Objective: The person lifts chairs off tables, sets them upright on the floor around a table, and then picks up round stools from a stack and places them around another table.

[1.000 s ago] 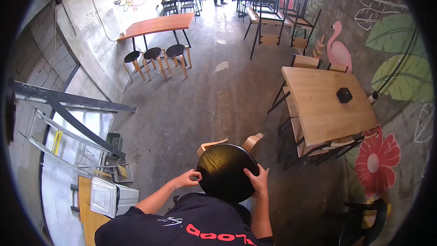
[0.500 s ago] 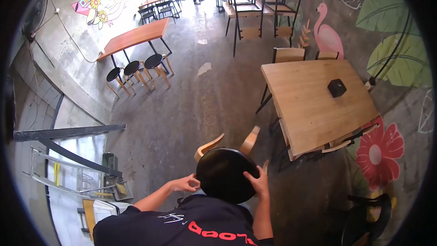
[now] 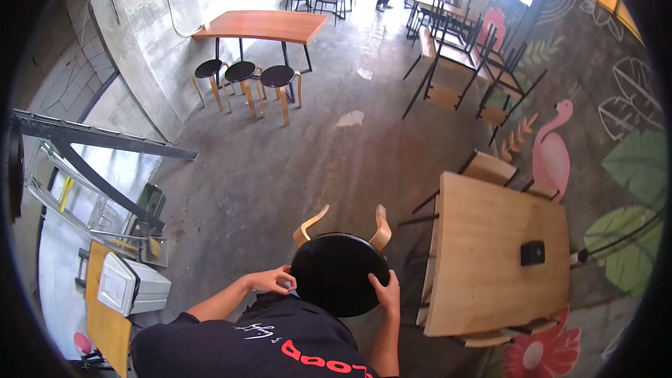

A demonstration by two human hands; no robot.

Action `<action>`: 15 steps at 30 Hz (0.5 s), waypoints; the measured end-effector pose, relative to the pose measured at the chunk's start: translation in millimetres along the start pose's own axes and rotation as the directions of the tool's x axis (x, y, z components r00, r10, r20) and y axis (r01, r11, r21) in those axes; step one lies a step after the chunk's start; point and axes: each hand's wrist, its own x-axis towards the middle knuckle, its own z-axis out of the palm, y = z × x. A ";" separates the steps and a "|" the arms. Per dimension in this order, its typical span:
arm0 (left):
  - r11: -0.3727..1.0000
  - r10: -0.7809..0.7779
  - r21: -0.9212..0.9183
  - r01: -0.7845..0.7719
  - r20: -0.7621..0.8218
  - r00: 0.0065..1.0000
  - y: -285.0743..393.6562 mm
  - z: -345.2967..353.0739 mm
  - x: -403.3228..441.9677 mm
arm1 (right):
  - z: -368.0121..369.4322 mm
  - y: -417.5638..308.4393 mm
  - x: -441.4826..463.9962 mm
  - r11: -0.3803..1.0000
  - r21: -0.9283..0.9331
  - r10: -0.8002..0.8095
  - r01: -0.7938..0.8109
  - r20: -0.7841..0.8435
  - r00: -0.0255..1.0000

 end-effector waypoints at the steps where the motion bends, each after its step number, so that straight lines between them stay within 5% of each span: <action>1: 0.996 0.039 0.079 -0.038 -0.021 0.999 8.2 -20.5 12.8 | 4.1 -12.4 24.3 1.000 -0.017 0.015 -0.015 0.006 1.000; 4: 0.936 0.245 0.272 -0.224 -0.046 0.968 28.9 -79.9 59.6 | 14.0 -55.6 80.4 0.991 -0.134 0.013 -0.021 -0.064 0.998; 11: 0.948 0.160 0.263 -0.178 0.088 0.983 79.1 -198.8 124.5 | 26.8 -89.2 176.3 0.980 -0.192 0.044 -0.060 -0.086 0.995; 15: 0.929 0.154 0.340 -0.146 0.004 0.988 106.7 -232.1 151.3 | 32.2 -112.7 218.1 0.971 -0.219 0.070 -0.101 -0.145 0.987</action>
